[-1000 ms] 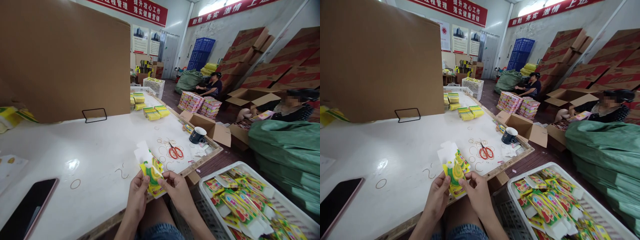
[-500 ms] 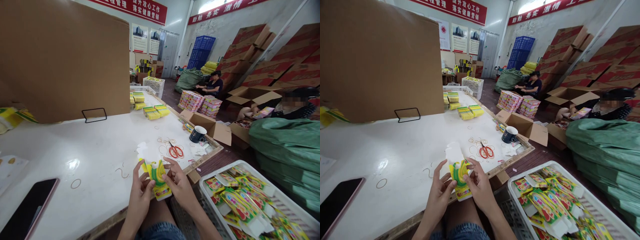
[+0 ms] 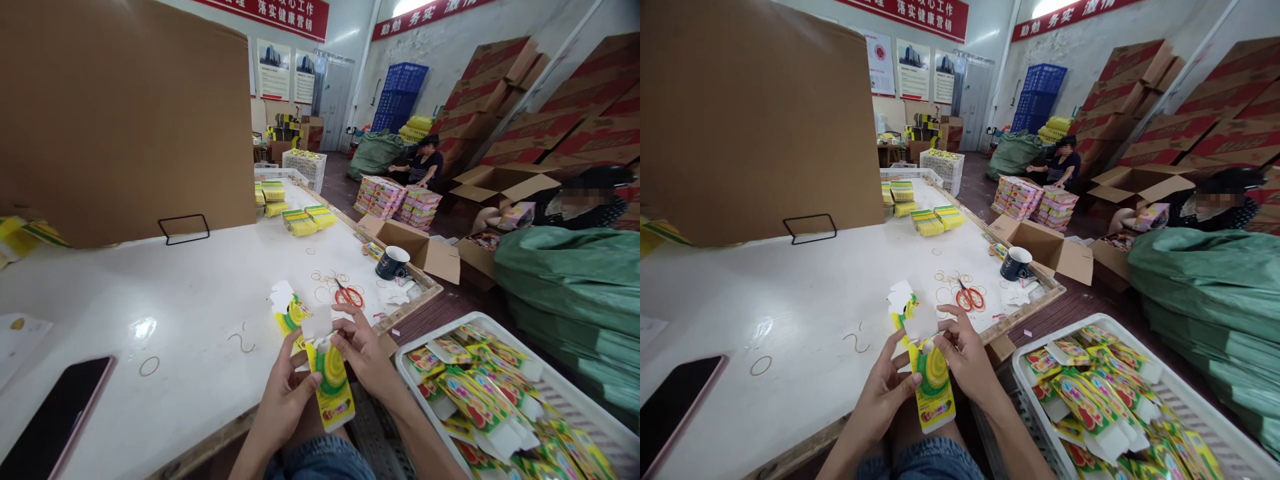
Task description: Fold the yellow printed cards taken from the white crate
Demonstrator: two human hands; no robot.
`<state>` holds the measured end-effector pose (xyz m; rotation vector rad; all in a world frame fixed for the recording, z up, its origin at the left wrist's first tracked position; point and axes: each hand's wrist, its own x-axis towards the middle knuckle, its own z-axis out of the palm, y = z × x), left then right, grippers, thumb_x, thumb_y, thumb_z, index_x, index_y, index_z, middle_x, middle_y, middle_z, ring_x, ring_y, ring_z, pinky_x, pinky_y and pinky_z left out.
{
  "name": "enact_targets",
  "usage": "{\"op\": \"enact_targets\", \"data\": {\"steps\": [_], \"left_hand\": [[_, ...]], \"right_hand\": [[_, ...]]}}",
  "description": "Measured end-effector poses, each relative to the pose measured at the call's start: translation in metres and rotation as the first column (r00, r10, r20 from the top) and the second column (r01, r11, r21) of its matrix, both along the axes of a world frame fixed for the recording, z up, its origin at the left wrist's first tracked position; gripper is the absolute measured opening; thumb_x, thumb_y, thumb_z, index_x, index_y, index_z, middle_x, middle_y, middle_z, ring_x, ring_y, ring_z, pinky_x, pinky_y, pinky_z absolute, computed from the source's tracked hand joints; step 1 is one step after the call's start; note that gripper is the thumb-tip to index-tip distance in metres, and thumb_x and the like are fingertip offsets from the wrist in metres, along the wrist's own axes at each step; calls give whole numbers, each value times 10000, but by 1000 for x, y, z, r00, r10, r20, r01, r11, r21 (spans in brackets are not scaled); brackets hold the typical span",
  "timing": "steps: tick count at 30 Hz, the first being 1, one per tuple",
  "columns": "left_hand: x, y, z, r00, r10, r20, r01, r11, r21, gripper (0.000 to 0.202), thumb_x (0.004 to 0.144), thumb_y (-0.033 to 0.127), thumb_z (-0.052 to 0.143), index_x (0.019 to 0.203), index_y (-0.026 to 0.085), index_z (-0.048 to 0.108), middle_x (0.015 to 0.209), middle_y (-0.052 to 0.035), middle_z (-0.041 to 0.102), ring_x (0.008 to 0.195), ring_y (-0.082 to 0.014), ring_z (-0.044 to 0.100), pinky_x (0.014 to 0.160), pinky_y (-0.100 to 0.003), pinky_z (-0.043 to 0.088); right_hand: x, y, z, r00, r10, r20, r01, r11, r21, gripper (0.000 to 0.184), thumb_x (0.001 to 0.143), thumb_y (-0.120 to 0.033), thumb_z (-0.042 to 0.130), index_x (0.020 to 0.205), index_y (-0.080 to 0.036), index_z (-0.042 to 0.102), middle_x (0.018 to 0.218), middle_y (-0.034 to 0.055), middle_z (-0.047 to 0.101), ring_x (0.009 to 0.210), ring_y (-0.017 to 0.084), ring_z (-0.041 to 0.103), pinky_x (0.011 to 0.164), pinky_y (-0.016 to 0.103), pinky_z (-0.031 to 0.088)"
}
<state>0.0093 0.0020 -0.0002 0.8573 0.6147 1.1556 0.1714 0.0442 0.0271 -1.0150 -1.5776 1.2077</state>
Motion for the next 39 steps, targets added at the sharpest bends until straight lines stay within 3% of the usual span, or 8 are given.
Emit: {"op": "enact_targets", "data": {"steps": [5, 10, 17, 28, 31, 33, 36, 39], "left_hand": [[-2, 3, -3, 986, 54, -157, -57, 998, -12, 548, 828, 318, 626, 1261, 173, 325, 1286, -177, 489, 1025, -257, 600, 803, -352, 518], [1, 2, -6, 962, 94, -255, -89, 995, 33, 499, 837, 296, 600, 1268, 181, 376, 1400, -152, 385, 1042, -229, 597, 896, -371, 497], [1, 1, -3, 968, 75, -240, -71, 997, 26, 578, 842, 323, 595, 1319, 162, 311, 1355, -176, 437, 1054, -231, 591, 904, -367, 491], [7, -1, 6, 999, -5, -44, 5, 1000, 5, 550, 797, 263, 661, 1248, 153, 365, 1223, -172, 548, 1028, -265, 604, 809, -359, 515], [12, 0, 2, 982, 50, -180, -26, 991, 130, 417, 855, 297, 578, 1229, 176, 439, 1255, -127, 539, 1119, -233, 559, 900, -364, 485], [9, 7, -6, 866, 234, -443, -102, 948, 302, 350, 903, 324, 490, 1234, 208, 492, 1313, -75, 503, 1235, -196, 466, 1039, -374, 382], [2, 22, -26, 490, 451, -746, -88, 877, 472, 463, 927, 346, 418, 1362, 192, 399, 1422, -51, 391, 1380, -187, 246, 1164, -443, 65], [0, 30, -40, 300, 368, -880, 52, 915, 400, 558, 909, 272, 408, 1431, 127, 274, 1473, -63, 299, 1417, -196, 112, 1111, -482, -161]], "right_hand": [[9, 2, 9, 979, -15, 204, -11, 992, 128, 332, 927, -393, 447, 942, -131, 649, 947, 87, 570, 933, 158, 529, 840, 272, 409], [11, -2, 8, 950, 141, 278, -101, 983, -152, 429, 820, -318, 575, 1209, -172, 469, 769, 3, 564, 665, 115, 496, 580, 211, 354], [-2, -3, 7, 796, -32, 605, 4, 999, 49, 339, 802, -219, 519, 1131, -213, 438, 642, -53, 531, 596, 114, 471, 565, 216, 302], [7, -7, 4, 995, 18, 100, -14, 999, -41, 294, 855, -402, 569, 989, -142, 595, 933, 58, 596, 829, 137, 543, 733, 247, 435], [30, -14, 19, 956, -64, 287, 66, 998, 3, 304, 852, -428, 555, 981, -163, 629, 888, 59, 611, 795, 162, 548, 723, 294, 438], [62, -19, 33, 774, -331, 540, 202, 937, 285, 282, 852, -424, 527, 932, -197, 672, 911, 61, 614, 848, 193, 541, 795, 351, 410], [109, -19, 47, 396, -687, 610, 290, 724, 626, 348, 808, -476, 504, 887, -194, 693, 924, 102, 579, 899, 261, 511, 856, 447, 354], [110, -7, 29, 479, -586, 654, 319, 810, 493, 428, 795, -517, 510, 1008, -181, 668, 1013, 107, 578, 973, 259, 507, 893, 426, 359]]}}
